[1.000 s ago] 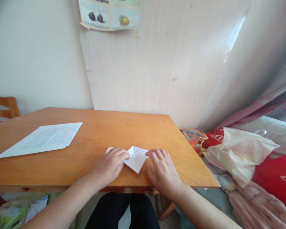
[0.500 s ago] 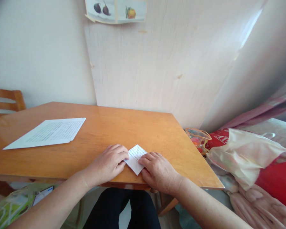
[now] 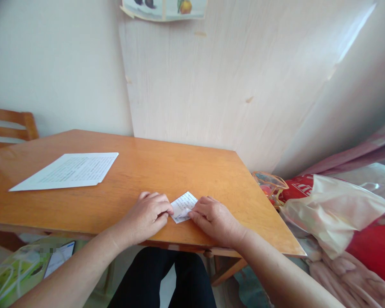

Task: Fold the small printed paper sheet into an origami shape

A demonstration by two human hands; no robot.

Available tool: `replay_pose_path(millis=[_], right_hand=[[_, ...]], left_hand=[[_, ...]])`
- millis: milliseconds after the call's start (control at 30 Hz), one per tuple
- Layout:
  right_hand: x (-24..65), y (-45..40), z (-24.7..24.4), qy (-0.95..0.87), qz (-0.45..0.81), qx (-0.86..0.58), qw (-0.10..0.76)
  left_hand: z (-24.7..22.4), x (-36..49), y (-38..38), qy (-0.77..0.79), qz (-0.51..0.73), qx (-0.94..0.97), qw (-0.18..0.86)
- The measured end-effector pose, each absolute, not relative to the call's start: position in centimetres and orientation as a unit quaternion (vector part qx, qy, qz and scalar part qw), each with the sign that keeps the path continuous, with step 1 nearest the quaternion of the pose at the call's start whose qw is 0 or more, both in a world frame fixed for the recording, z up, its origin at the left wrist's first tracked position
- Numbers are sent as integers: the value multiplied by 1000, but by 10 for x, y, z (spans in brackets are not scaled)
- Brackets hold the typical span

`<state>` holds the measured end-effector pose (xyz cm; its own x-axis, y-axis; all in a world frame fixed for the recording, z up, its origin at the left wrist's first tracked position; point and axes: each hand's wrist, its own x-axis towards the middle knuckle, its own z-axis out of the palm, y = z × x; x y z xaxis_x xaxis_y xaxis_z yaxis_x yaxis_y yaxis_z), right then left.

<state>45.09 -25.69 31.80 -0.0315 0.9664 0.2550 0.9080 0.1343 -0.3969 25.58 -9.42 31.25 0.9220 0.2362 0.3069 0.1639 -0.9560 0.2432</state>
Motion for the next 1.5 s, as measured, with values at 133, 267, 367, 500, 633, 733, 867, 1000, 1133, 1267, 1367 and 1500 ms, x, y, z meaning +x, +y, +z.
replay_pose_path(millis=[133,267,367,500,633,733,867,1000,1133,1267,1367,1500], right_hand=[[459,-249,313,-685,118,-662,279],[463,-243,315,-659,173,-668,300],[460,-244,320,-688,153,-653,277],[451,-253,324,-723,98,-640,241],[445,-262,325,-721,75,-648,235],[447,-259,323,-722,83,-643,243],[457,-245,316,-654,134,-687,287],[466,-230,308,-578,214,-716,328],[471,-223,304,-570,242,-709,337],[471,-224,304,-581,241,-699,340],[467,-229,309,-596,227,-695,332],[458,-242,317,-643,181,-675,313]], left_hand=[[316,253,-98,109,170,975,96],[319,250,-102,109,172,975,91],[318,248,-101,103,180,974,90],[313,246,-95,105,192,970,108],[308,246,-90,133,209,959,136],[308,248,-90,140,206,959,133],[309,252,-91,144,197,961,128],[308,256,-90,148,195,959,140],[307,256,-88,148,189,960,147],[307,256,-89,147,190,960,147],[308,255,-90,149,191,960,143],[309,254,-92,152,186,961,135]])
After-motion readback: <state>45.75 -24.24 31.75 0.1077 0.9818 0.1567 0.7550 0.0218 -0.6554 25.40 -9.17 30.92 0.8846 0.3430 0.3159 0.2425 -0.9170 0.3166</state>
